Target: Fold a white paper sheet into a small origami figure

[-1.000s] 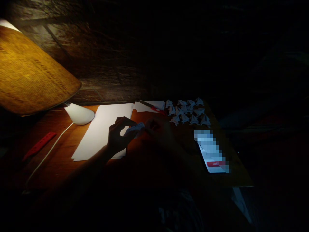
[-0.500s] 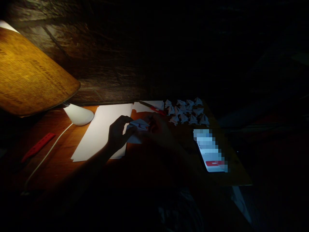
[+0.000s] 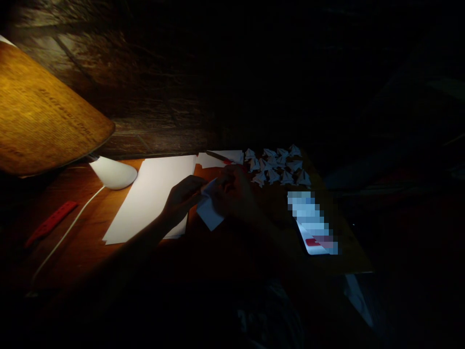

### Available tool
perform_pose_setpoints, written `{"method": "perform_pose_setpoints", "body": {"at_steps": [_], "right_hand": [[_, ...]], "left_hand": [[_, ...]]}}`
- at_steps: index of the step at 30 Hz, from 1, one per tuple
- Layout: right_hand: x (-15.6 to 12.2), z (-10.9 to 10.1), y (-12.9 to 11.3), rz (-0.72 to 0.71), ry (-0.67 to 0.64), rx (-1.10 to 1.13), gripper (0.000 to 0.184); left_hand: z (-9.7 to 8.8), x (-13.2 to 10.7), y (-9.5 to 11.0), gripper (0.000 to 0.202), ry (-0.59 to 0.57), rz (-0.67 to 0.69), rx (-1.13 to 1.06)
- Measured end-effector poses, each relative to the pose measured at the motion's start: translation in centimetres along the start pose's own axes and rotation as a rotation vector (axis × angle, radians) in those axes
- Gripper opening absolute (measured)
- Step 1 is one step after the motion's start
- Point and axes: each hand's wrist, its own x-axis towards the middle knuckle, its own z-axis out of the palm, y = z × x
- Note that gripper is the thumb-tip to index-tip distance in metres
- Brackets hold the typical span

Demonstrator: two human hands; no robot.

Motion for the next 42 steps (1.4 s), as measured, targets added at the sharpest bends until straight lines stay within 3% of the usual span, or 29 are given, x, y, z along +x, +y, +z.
{"method": "perform_pose_setpoints", "body": {"at_steps": [3,6,8,12,17,25,34,42], "right_hand": [[-0.1,0.0,-0.2,0.001,0.034,-0.041,0.034],[-0.1,0.0,-0.4,-0.054,-0.030,-0.114,0.028],[-0.1,0.0,-0.5,-0.102,-0.086,-0.203,0.025],[0.0,0.1,-0.7,-0.148,-0.077,-0.329,0.019],[-0.1,0.4,-1.0,-0.167,-0.049,-0.262,0.016],[-0.3,0.2,-0.4,-0.077,-0.019,-0.157,0.015],[-0.3,-0.1,-0.3,-0.102,-0.053,-0.123,0.019],[-0.5,0.3,-2.1,-0.163,-0.090,-0.172,0.013]], "left_hand": [[0.1,-0.1,-0.1,0.020,0.041,-0.019,0.019],[0.2,-0.3,-0.3,0.017,0.100,-0.017,0.019],[0.2,-0.4,-0.4,0.015,0.127,0.006,0.032],[0.3,-0.3,-0.5,0.010,0.136,0.089,0.098],[0.4,-0.3,0.0,0.012,0.159,0.122,0.099],[0.0,-0.2,0.3,0.005,0.238,0.055,0.141],[-0.2,-0.5,0.1,0.009,0.216,0.145,0.341],[-0.2,-0.5,0.6,0.014,0.213,0.290,0.397]]}}
